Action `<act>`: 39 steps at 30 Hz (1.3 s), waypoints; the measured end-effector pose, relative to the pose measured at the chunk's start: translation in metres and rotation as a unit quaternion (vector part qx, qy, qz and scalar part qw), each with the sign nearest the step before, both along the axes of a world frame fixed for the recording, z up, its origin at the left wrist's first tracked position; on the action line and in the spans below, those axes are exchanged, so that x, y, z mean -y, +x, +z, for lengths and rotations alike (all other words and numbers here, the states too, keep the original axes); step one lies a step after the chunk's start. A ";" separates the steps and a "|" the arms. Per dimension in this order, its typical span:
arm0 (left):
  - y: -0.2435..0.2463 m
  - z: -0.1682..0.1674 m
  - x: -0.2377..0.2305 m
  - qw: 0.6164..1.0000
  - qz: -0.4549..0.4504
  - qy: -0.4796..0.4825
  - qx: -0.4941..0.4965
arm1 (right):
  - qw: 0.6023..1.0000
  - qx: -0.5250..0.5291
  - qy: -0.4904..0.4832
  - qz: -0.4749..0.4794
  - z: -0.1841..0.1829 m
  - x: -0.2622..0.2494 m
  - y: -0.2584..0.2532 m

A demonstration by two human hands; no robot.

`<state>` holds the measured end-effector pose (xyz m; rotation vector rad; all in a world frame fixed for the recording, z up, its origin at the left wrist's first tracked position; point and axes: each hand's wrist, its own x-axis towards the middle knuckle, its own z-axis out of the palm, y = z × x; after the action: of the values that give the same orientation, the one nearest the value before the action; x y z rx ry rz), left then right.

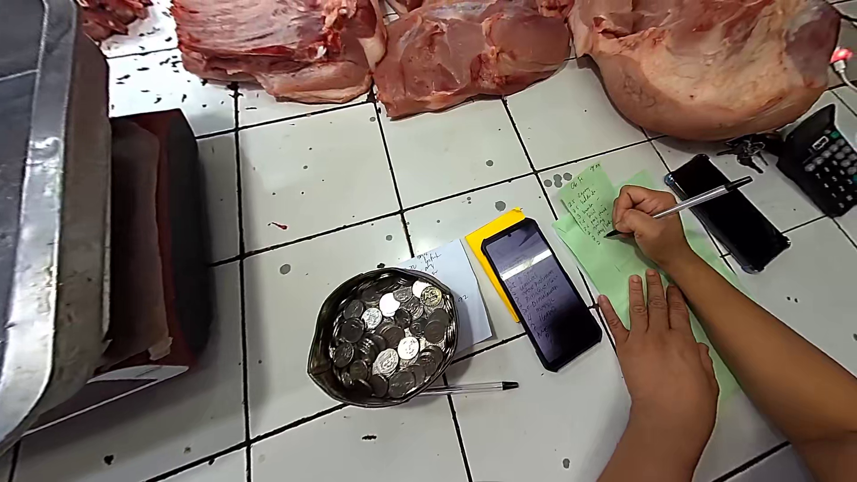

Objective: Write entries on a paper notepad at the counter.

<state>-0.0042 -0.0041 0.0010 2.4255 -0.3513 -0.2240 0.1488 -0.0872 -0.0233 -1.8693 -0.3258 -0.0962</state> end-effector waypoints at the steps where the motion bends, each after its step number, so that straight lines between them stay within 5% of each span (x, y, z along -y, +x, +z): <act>1: 0.000 0.000 0.000 1.000 -0.001 0.002 0.000 | 1.000 -0.001 -0.004 -0.001 0.000 0.000 0.000; 39: 0.001 0.000 -0.001 1.000 -0.002 -0.006 -0.012 | 0.997 0.035 -0.051 -0.040 -0.001 -0.002 -0.003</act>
<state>-0.0034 -0.0034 0.0011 2.4093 -0.3457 -0.2521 0.1460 -0.0856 -0.0245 -1.9836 -0.3087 -0.2027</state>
